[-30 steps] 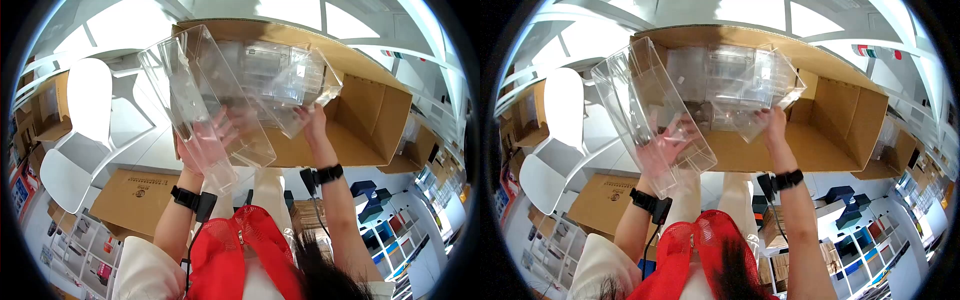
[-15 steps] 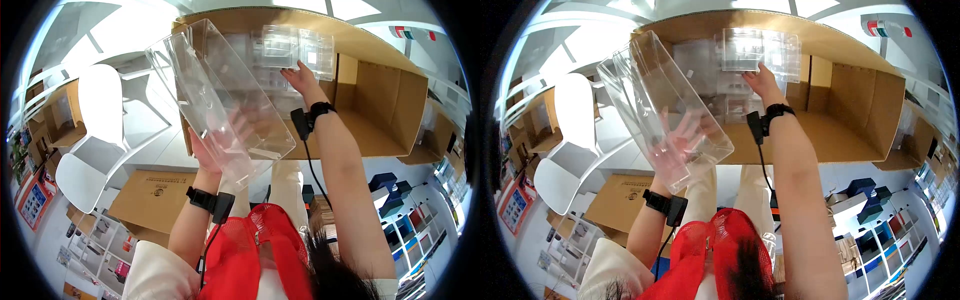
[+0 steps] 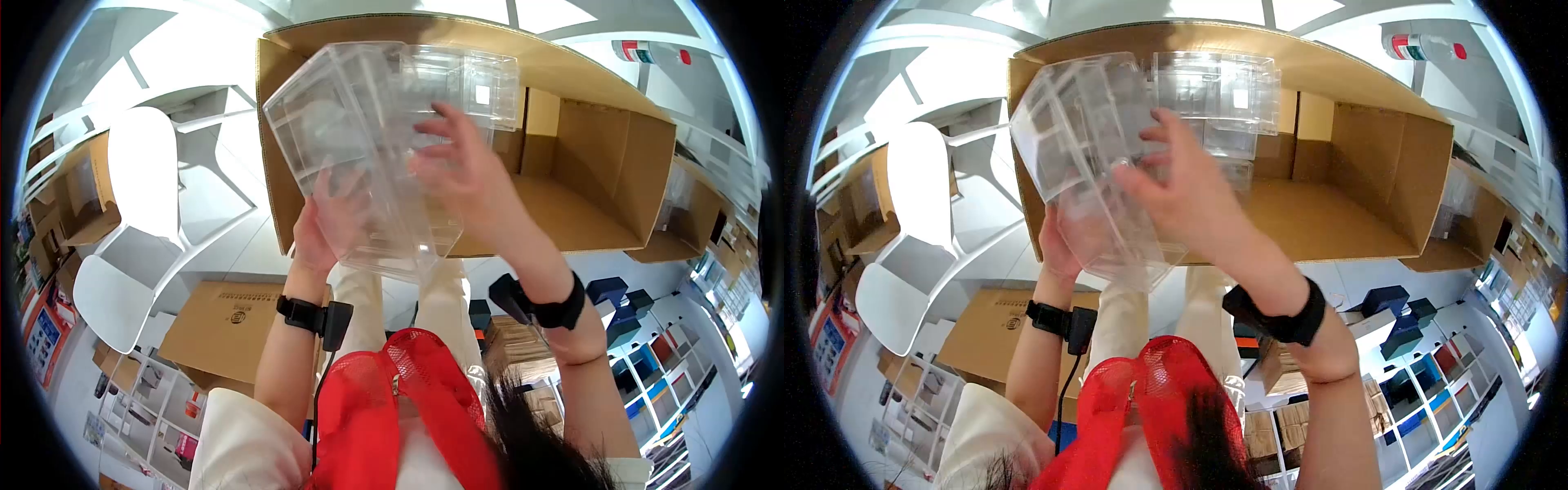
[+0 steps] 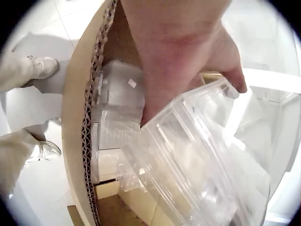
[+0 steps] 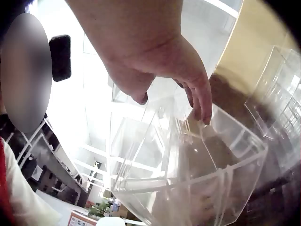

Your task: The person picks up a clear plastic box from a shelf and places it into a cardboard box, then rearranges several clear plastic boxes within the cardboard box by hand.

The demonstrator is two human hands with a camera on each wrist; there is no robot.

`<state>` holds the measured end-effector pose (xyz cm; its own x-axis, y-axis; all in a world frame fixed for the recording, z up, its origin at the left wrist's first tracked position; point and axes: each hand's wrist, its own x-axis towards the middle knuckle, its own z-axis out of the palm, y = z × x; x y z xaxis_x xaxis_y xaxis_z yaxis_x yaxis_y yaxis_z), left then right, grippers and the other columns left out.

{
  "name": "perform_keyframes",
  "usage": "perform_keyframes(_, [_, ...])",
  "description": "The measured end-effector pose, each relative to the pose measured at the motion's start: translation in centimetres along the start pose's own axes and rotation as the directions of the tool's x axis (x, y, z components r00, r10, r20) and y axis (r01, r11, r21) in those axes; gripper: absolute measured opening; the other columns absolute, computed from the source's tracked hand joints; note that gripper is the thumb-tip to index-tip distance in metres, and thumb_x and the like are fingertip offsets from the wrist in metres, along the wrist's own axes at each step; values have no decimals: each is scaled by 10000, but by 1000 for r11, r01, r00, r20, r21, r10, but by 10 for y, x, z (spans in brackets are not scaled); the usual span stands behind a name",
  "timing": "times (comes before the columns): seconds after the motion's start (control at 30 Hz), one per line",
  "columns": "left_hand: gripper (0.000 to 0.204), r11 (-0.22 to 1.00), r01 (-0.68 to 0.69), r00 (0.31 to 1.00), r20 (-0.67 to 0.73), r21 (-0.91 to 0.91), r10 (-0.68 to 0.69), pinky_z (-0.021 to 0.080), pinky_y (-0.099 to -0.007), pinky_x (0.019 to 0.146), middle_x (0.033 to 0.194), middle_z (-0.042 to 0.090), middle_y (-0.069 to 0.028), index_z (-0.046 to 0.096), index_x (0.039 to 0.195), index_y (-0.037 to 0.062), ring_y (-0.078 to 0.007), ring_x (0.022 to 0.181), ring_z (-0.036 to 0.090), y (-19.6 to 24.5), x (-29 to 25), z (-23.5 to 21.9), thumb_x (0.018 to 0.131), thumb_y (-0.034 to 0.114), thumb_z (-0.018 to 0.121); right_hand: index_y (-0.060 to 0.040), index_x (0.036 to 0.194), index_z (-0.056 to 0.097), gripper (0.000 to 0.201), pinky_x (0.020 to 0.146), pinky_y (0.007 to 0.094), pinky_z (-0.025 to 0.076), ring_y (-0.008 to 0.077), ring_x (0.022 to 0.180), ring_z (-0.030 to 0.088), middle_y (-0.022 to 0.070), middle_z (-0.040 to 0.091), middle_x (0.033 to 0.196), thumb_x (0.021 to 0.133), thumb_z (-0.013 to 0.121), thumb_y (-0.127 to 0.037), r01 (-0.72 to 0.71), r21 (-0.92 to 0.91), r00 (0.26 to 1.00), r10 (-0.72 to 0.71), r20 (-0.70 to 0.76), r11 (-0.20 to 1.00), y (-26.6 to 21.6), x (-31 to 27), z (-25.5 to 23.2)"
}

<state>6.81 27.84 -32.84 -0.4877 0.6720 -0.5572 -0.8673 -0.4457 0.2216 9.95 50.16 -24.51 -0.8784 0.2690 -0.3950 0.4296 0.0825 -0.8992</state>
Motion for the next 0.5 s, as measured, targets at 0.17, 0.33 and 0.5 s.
perform_keyframes(0.17, [714,1000,19,999,41,-8,-18,360,-516,963,1441,229,-143,141,1423,262,-337,1282,296,-7,4,5,851,463,517,-21,1374,207,710,809,354,475,280,998,578,240,504,1191,843,611,-264,-202,163,965,167,201,966,-7,3,2])
perform_keyframes(0.33, [725,998,58,996,67,-3,-58,394,-495,931,1445,226,-131,133,1425,279,-324,1252,335,-11,0,1,846,456,530,-16,1382,186,662,806,304,454,208,992,548,193,537,1169,871,565,-198,-160,281,978,115,172,946,9,-1,8])
perform_keyframes(0.5, [732,995,94,994,62,14,-95,426,-464,900,1441,234,-125,144,1421,293,-318,1201,403,-13,-3,-1,835,436,559,7,1369,204,642,801,323,457,256,968,585,200,578,1114,866,558,-177,-67,165,995,53,88,984,10,-10,8])
